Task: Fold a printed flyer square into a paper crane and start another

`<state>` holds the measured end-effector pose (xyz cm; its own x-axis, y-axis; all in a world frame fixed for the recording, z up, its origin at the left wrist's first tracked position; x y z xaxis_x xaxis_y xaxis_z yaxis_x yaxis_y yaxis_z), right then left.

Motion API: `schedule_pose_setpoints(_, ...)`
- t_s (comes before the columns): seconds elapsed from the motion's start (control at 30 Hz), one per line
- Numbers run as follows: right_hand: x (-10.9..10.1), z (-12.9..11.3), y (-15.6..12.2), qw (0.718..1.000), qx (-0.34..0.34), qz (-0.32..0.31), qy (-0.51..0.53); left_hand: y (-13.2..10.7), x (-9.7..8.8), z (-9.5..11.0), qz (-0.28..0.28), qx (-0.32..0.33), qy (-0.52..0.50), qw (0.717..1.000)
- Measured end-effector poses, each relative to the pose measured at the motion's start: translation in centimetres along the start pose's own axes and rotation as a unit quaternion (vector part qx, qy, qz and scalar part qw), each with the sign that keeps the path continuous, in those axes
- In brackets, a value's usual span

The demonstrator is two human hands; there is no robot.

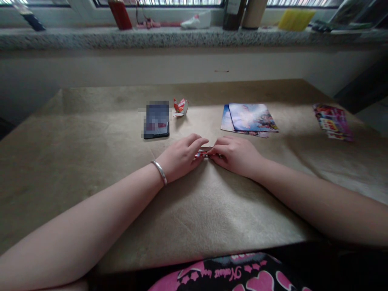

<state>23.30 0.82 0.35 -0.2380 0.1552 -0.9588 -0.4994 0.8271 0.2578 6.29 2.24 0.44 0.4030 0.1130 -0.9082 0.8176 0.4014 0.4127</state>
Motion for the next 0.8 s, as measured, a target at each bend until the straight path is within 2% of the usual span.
schedule_pose_setpoints(0.17, -0.1, -0.1, 0.2, 1.0, 0.012, -0.002, 0.002, 0.2, 0.5, -0.1, -0.035, -0.014, -0.027, 0.999)
schedule_pose_setpoints(0.37, -0.2, -0.2, 0.3, 1.0, 0.016, 0.012, 0.015, 0.2, 0.4, -0.1, -0.045, -0.018, -0.005, 0.999)
schedule_pose_setpoints(0.6, 0.1, -0.3, 0.6, 0.999, -0.024, 0.023, -0.032, 0.3, 0.4, -0.1, -0.067, -0.02, 0.044, 0.997)
schedule_pose_setpoints(0.8, 1.0, 0.2, 1.4, 0.999, 0.012, -0.004, 0.042, 0.5, 0.6, -0.2, -0.052, -0.026, 0.052, 0.997)
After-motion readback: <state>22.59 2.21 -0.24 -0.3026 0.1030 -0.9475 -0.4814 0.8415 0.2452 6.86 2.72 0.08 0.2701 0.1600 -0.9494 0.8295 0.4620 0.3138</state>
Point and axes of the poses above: each hand's wrist, its own y-axis towards the middle knuckle, its own x-axis out of the palm, z = x × y, the point moved 3 cm from there along y, towards the middle knuckle, and after that the axes turned 9 degrees about x, right-handed, at the moved point
